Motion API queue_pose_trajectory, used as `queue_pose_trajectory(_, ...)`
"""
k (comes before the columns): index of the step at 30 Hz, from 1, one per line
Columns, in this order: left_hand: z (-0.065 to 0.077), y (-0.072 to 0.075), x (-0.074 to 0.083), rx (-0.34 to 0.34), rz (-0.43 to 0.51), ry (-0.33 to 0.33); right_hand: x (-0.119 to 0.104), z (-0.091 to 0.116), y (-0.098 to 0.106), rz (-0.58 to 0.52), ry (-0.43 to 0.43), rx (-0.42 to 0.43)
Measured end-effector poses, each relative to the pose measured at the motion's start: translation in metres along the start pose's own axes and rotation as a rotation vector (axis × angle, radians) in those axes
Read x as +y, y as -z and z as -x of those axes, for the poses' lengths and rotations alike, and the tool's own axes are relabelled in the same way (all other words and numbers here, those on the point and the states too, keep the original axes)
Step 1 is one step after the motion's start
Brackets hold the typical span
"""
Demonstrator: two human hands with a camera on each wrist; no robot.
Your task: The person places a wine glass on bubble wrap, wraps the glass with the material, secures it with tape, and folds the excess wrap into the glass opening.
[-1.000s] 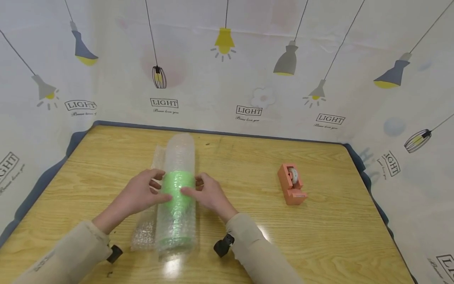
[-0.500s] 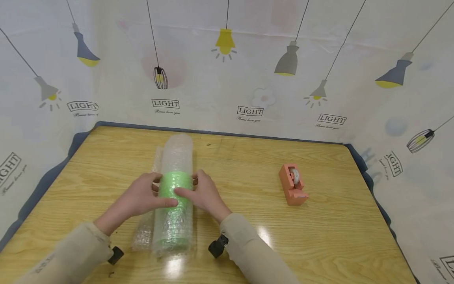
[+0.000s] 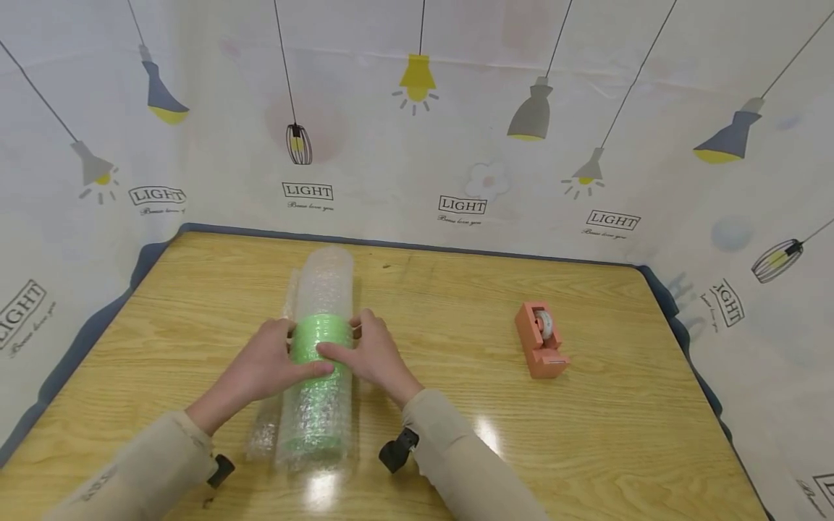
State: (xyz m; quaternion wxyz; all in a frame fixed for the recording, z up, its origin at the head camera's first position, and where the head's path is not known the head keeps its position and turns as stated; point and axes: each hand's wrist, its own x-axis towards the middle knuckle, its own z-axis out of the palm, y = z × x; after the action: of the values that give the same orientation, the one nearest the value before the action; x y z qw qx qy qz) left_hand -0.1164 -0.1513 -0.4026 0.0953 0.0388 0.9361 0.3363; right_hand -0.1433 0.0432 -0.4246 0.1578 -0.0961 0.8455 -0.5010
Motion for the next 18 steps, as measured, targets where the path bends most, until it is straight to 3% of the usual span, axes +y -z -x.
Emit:
queue_pose_trajectory(7, 0.001, 0.007, -0.005, -0.045, 0.051, 0.037, 0.006, 0.000, 0.002, -0.036, 0.002, -0.014)
queue_pose_trajectory(18, -0.002, 0.013, -0.029, -0.119, 0.085, 0.071, 0.007, 0.002, -0.003, -0.031, 0.014, -0.083)
